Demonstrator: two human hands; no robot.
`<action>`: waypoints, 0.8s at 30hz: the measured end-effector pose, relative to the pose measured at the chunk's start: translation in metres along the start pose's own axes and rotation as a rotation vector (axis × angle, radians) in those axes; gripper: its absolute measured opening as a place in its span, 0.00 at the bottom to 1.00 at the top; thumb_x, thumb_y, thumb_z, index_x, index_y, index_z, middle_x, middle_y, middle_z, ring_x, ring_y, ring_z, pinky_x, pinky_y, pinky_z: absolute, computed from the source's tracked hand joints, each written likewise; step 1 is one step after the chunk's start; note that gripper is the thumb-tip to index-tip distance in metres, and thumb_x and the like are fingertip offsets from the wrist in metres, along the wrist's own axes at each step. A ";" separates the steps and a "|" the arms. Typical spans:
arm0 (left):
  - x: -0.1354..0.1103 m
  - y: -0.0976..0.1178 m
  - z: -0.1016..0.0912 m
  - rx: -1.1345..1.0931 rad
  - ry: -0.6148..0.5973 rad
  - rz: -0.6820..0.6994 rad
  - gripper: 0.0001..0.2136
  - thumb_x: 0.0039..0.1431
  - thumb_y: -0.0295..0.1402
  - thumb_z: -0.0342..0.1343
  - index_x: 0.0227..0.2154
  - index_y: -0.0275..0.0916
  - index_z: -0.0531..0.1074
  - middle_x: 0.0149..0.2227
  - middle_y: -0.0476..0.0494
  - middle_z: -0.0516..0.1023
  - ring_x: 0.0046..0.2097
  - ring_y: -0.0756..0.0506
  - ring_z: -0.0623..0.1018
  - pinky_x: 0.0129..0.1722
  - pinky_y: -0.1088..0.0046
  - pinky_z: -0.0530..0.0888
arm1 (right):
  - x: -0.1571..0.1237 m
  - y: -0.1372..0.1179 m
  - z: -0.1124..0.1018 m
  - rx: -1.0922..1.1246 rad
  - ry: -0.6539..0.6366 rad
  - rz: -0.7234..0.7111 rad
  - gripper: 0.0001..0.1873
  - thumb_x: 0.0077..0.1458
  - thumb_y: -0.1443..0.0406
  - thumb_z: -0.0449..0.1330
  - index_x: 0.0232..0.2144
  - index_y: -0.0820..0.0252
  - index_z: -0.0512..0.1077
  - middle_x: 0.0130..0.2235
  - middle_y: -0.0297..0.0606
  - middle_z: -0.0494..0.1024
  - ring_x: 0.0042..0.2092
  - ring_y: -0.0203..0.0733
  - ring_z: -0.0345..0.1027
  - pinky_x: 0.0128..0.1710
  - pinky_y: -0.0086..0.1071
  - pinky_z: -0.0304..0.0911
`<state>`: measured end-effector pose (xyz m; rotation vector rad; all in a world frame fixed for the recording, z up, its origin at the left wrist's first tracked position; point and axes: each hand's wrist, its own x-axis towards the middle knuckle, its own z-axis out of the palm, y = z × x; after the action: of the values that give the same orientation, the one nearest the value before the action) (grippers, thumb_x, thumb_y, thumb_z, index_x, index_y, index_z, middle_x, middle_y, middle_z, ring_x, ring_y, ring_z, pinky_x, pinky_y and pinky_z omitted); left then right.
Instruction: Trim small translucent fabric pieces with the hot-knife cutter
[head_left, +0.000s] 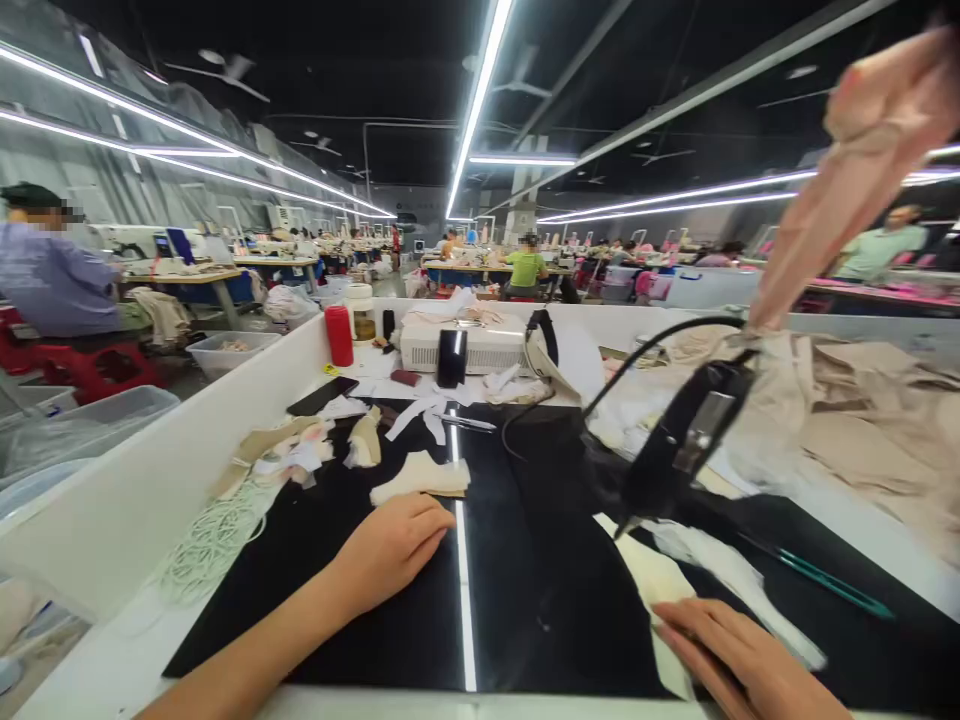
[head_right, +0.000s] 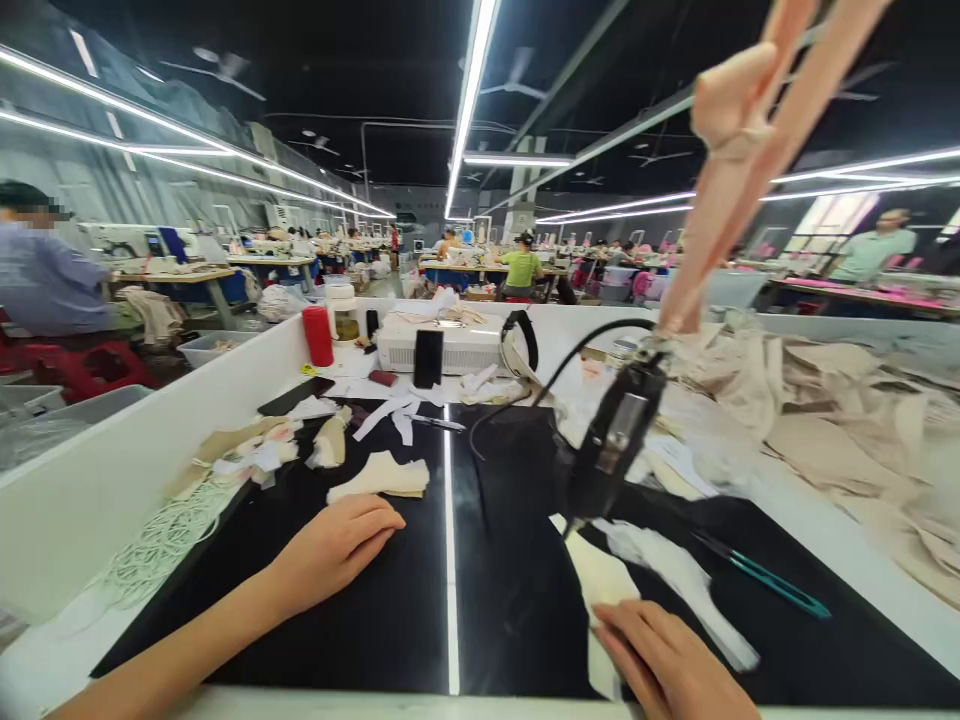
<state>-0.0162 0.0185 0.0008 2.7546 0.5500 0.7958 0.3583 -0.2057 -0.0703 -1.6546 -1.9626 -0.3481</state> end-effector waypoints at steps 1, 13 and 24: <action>0.000 0.004 0.000 -0.012 -0.017 0.024 0.11 0.73 0.29 0.47 0.45 0.42 0.76 0.44 0.45 0.81 0.46 0.44 0.80 0.50 0.67 0.75 | 0.005 -0.011 -0.004 -0.004 -0.005 0.048 0.13 0.67 0.54 0.59 0.47 0.45 0.81 0.44 0.38 0.86 0.43 0.48 0.83 0.41 0.36 0.79; 0.019 0.091 0.045 0.015 -0.296 0.376 0.12 0.67 0.21 0.52 0.47 0.41 0.71 0.37 0.49 0.79 0.36 0.46 0.76 0.36 0.67 0.69 | 0.022 -0.059 -0.028 -0.029 -0.001 0.278 0.20 0.73 0.53 0.50 0.42 0.54 0.79 0.41 0.42 0.84 0.41 0.46 0.81 0.41 0.36 0.77; 0.049 0.124 0.080 0.181 -0.420 0.355 0.08 0.64 0.21 0.54 0.40 0.40 0.68 0.35 0.48 0.75 0.33 0.44 0.74 0.27 0.66 0.62 | 0.022 -0.065 -0.022 0.062 -0.013 0.306 0.18 0.72 0.62 0.50 0.42 0.55 0.80 0.42 0.45 0.82 0.42 0.49 0.79 0.44 0.41 0.75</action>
<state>0.1023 -0.0825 -0.0049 3.1063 0.0512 0.2116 0.2985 -0.2130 -0.0310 -1.8840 -1.6758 -0.1583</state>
